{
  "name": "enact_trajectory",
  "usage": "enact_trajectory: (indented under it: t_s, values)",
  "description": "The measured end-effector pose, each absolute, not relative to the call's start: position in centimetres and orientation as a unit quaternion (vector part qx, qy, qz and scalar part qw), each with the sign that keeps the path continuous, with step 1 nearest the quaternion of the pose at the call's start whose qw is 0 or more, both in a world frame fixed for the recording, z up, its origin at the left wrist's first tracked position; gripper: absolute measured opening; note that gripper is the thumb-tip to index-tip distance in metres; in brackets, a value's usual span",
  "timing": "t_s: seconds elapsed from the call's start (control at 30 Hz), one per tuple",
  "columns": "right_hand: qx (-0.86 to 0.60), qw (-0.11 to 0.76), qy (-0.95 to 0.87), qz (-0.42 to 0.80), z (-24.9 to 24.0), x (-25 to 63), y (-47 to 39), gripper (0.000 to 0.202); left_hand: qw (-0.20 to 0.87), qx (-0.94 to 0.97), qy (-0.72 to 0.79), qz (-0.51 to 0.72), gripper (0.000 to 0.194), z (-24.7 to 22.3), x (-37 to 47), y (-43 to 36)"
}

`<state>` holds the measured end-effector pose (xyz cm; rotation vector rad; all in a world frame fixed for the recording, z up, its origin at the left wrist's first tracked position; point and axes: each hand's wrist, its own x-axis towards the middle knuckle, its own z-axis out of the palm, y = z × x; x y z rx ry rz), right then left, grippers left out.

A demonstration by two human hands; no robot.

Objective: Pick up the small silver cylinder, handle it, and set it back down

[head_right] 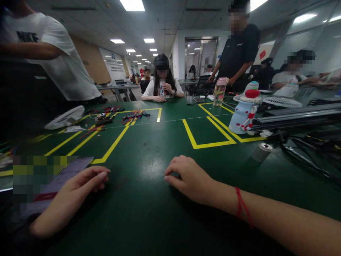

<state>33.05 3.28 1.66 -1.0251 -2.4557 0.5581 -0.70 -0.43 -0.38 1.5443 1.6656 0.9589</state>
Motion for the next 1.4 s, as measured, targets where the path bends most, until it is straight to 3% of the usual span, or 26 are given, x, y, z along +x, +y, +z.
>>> enact_trajectory:
  t_s: [0.13, 0.27, 0.4, 0.63, 1.4]
  values:
    - [-0.515, 0.275, -0.810, 0.055, 4.3, 41.6, 3.5, 0.025, 0.330, 0.596, 0.638, 0.359, 0.029, -0.7, -0.7, -0.2]
    - [-0.712, 0.221, -0.660, -0.091, 5.5, 51.7, 3.1, 0.031, 0.329, 0.600, 0.642, 0.346, 0.029, -0.7, -0.6, -0.2]
    - [-0.817, 0.127, -0.562, 0.001, 5.0, 57.0, 2.3, 0.044, 0.328, 0.600, 0.640, 0.351, 0.029, -0.6, -0.4, -0.2]
    - [-0.809, 0.172, -0.562, -0.012, 4.9, 55.9, 2.5, 0.044, 0.323, 0.600, 0.638, 0.357, 0.029, -0.7, -0.6, -0.3]
    - [-0.836, 0.189, -0.513, 0.059, 5.6, 55.8, 3.4, 0.044, 0.316, 0.607, 0.641, 0.347, 0.028, -0.2, -0.2, -0.5]
